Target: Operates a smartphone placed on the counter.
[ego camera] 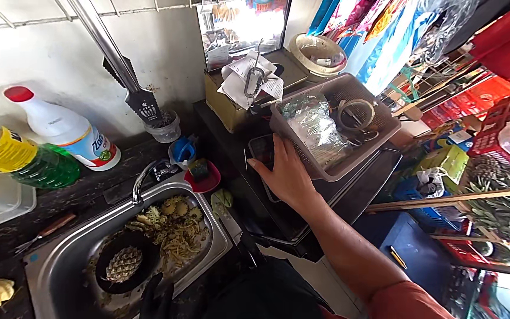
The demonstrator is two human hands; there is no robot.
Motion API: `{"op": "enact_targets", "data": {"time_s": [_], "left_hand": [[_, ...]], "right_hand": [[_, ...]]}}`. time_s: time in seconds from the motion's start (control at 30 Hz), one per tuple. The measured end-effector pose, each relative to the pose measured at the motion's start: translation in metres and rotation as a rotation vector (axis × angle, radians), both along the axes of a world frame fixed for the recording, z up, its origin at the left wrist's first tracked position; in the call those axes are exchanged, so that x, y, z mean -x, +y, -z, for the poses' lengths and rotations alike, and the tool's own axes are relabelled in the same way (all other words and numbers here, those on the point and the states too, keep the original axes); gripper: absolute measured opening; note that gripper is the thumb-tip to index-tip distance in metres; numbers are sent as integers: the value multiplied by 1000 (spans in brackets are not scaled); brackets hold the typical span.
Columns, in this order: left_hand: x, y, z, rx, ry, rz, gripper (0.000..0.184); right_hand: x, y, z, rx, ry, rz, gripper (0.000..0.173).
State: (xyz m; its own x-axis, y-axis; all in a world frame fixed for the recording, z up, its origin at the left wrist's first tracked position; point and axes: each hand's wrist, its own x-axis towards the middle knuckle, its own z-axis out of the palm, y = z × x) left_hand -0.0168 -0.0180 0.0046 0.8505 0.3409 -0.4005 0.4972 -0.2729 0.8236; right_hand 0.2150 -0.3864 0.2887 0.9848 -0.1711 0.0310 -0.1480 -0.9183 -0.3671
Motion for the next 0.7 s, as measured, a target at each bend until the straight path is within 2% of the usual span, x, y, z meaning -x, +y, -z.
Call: {"op": "enact_targets", "data": {"time_s": [0.1,0.2,0.33,0.47,0.7], "left_hand": [[5,9,20,-1,-29,-1,57],[0,2,4,25,2,-18,60],[1,1,4,5,14,-1,59],[7,11,30,-15,-28,-3,57],[1,-4,2,0,17,-44,56]], "right_hand": [[18,-6,-6,-15,0,-9,96],[36,-10,1,28,-8,-45,99],[37,-9,10,34,-1,-16,92],[36,-5,15,53,-25,0,94],[41,-15,14,14,-34,-63,93]]}}
